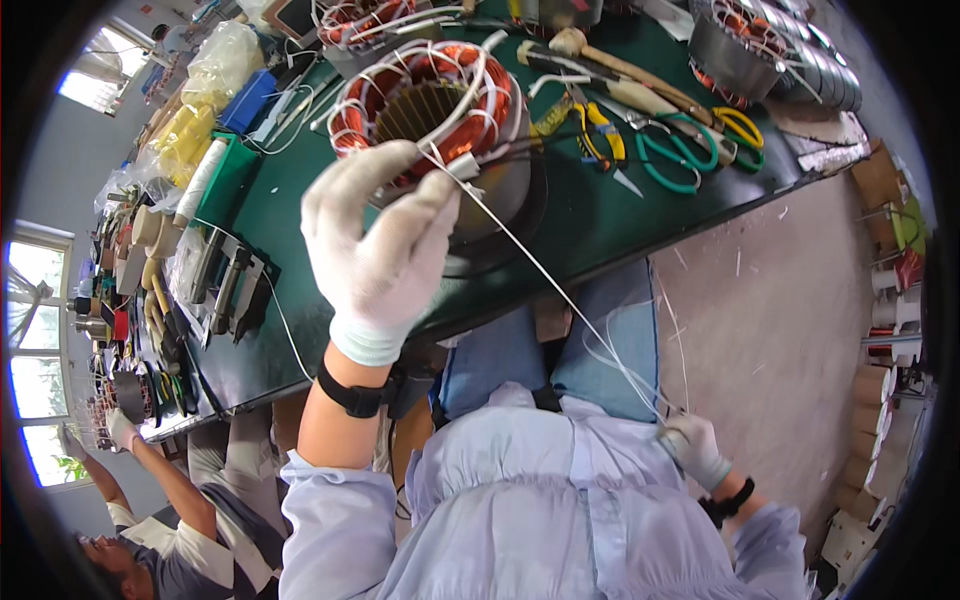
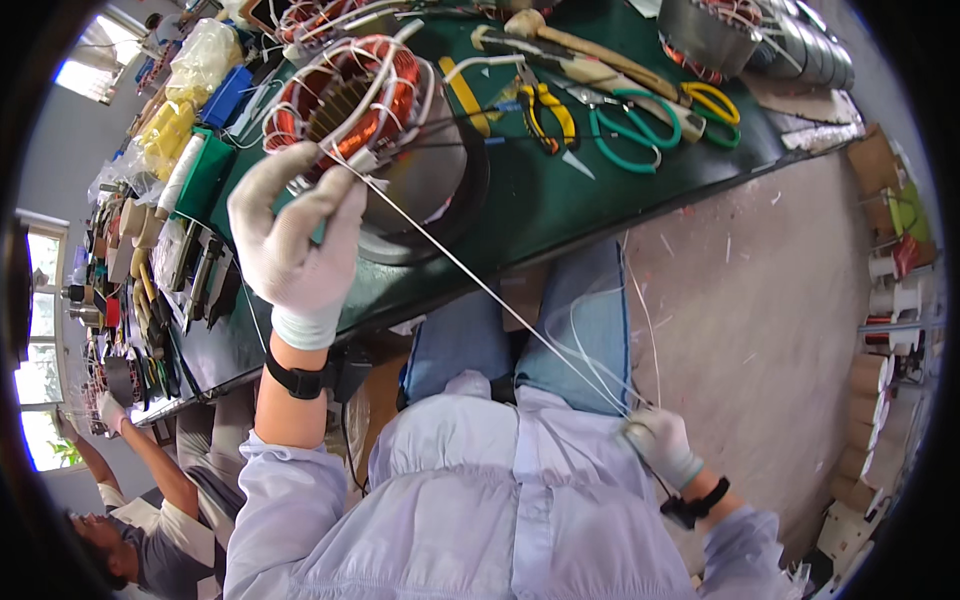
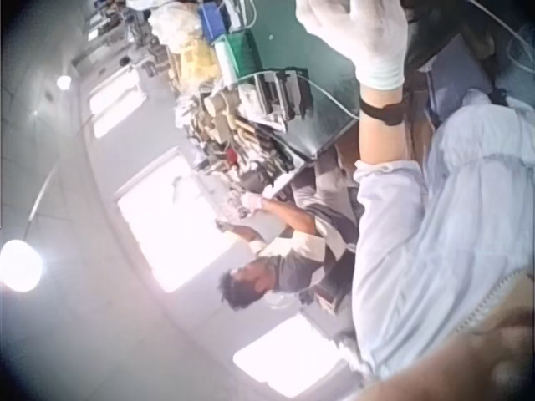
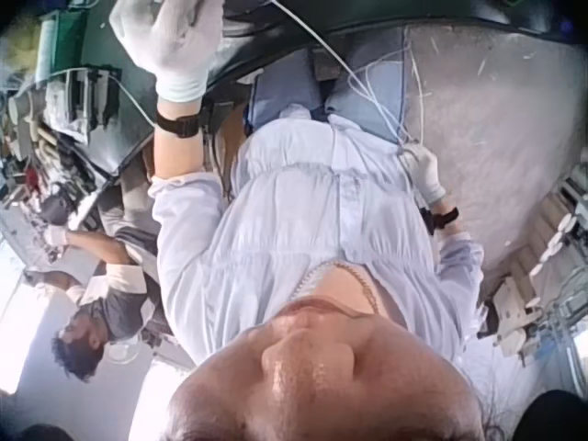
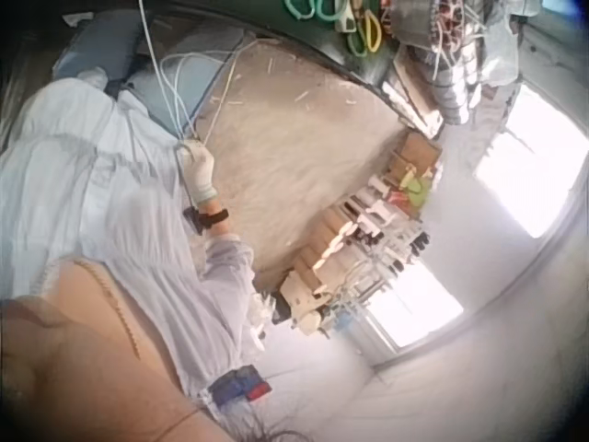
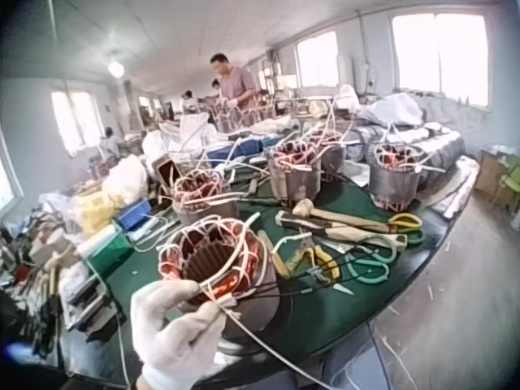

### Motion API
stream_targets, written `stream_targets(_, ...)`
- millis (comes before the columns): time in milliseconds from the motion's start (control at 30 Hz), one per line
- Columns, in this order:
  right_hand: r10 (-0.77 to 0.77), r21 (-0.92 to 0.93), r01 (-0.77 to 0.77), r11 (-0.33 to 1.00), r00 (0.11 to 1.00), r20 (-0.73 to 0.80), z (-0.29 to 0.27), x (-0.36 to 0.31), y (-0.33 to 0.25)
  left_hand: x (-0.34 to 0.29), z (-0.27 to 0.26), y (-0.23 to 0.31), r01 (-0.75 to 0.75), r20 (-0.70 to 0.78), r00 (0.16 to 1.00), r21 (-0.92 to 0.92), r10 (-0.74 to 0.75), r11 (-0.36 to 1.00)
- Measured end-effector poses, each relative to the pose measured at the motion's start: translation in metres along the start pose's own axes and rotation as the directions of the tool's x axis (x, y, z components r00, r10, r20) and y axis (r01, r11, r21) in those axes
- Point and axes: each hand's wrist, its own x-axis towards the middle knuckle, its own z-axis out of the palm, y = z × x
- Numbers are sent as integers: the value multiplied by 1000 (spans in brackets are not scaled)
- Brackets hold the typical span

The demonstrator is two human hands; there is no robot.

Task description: Tying and organizing copper coils within a motor stator core at a workbench.

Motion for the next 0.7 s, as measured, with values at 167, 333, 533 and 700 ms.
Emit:
stream_targets(167, 136, 75, -140, 987, 990, 46, 2, 0, -23, -4, -1, -2, -12, -29, 999, 44, 14, 999)
stream_targets(333, -290, -413, 189, 891, 937, -196, -80, 90, -126, -2, 1, 2, 18, -22, 1000, -34, -18, 999)
stream_targets(533, -831, -440, 711, 549, 521, -196, -141, 260, -302, -22, -1, -2, 88, -58, 995, 115, -82, 989)
stream_targets(700, -757, -311, 784, 537, 611, 231, -147, 320, -335, -7, -4, -2, 173, 28, 984, 118, -177, 978)
